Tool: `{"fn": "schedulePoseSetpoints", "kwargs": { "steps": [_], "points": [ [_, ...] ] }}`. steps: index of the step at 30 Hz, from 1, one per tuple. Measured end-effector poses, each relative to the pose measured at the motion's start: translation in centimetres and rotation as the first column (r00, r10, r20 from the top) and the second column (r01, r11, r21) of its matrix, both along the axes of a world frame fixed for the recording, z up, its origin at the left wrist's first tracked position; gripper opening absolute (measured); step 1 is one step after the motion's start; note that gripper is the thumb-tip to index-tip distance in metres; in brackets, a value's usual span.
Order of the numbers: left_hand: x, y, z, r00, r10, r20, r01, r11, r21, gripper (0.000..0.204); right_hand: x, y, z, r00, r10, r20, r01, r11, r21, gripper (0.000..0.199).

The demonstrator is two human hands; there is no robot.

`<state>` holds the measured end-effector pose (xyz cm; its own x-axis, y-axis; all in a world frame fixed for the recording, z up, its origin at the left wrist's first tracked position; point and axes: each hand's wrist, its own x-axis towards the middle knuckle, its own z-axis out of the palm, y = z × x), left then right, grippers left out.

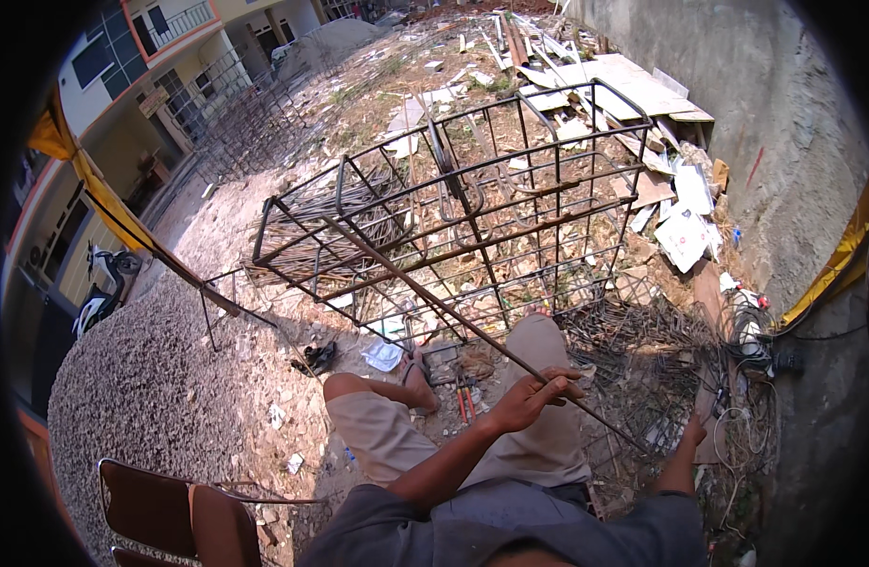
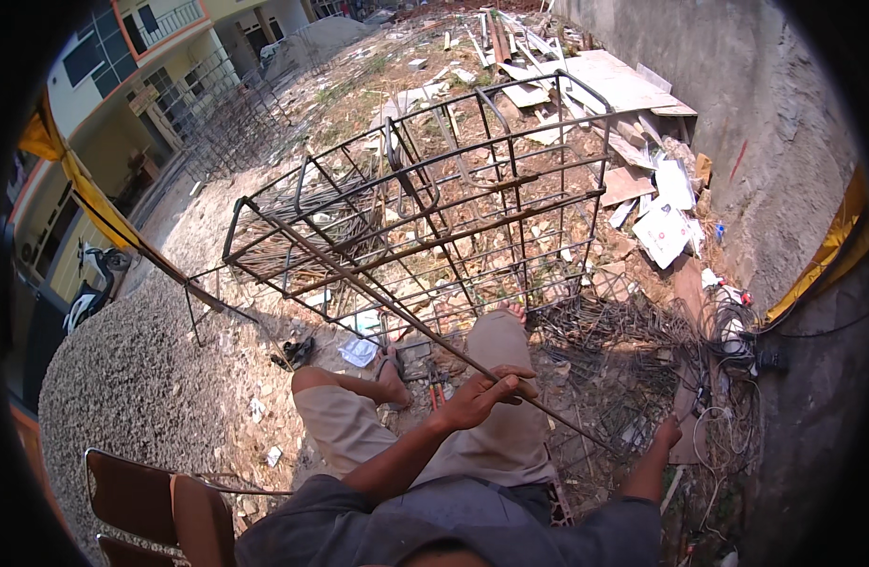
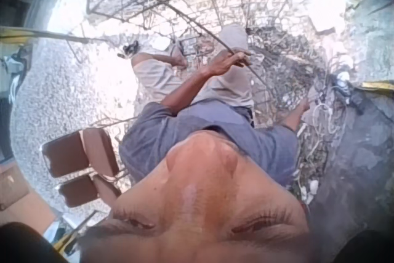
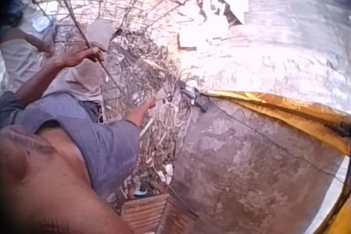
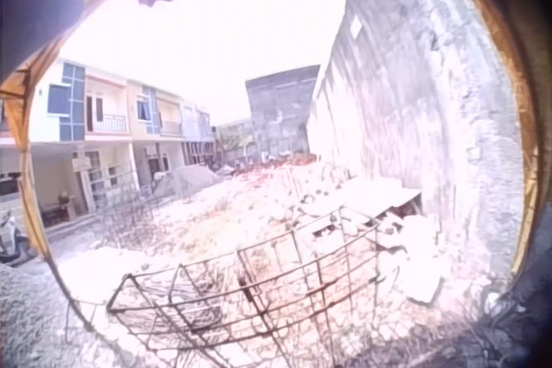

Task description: The person sits on the ground and assembles a metal frame structure. They use pliers to bend and secure wire ties at the joints of the frame, working methodically across different sections.

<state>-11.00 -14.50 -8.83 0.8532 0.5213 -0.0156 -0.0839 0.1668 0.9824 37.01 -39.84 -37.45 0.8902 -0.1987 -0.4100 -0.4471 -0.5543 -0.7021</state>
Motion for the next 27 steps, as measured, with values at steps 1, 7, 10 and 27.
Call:
{"fn": "schedulePoseSetpoints", "kwargs": {
  "steps": [1, 7, 10, 27],
  "points": [
    [0.8, -0.8, -0.4, 0.999, -0.035, -0.021, 0.035, 0.999, -0.013, 0.047, -0.1, -1.9, -0.7, 0.999, -0.043, 0.006, 0.043, 0.997, -0.063, 0.073],
    [4.2, -3.3, -3.5, 0.987, -0.162, -0.018, 0.159, 0.979, -0.128, 0.051, 4.1, -16.0, -6.5, 0.996, -0.044, 0.074, 0.061, 0.964, -0.258, 0.081],
    [5.2, -4.0, -3.6, 0.978, -0.176, -0.108, 0.164, 0.98, -0.108, 0.055, 1.3, -17.0, -8.5, 1.0, 0.004, -0.022, -0.009, 0.969, -0.247, 0.082],
    [9.9, -1.2, -5.2, 0.996, -0.081, -0.042, 0.075, 0.989, -0.128, 0.047, -2.4, -24.9, -6.4, 0.996, 0.081, -0.043, -0.088, 0.98, -0.181, 0.061]
  ]
}}
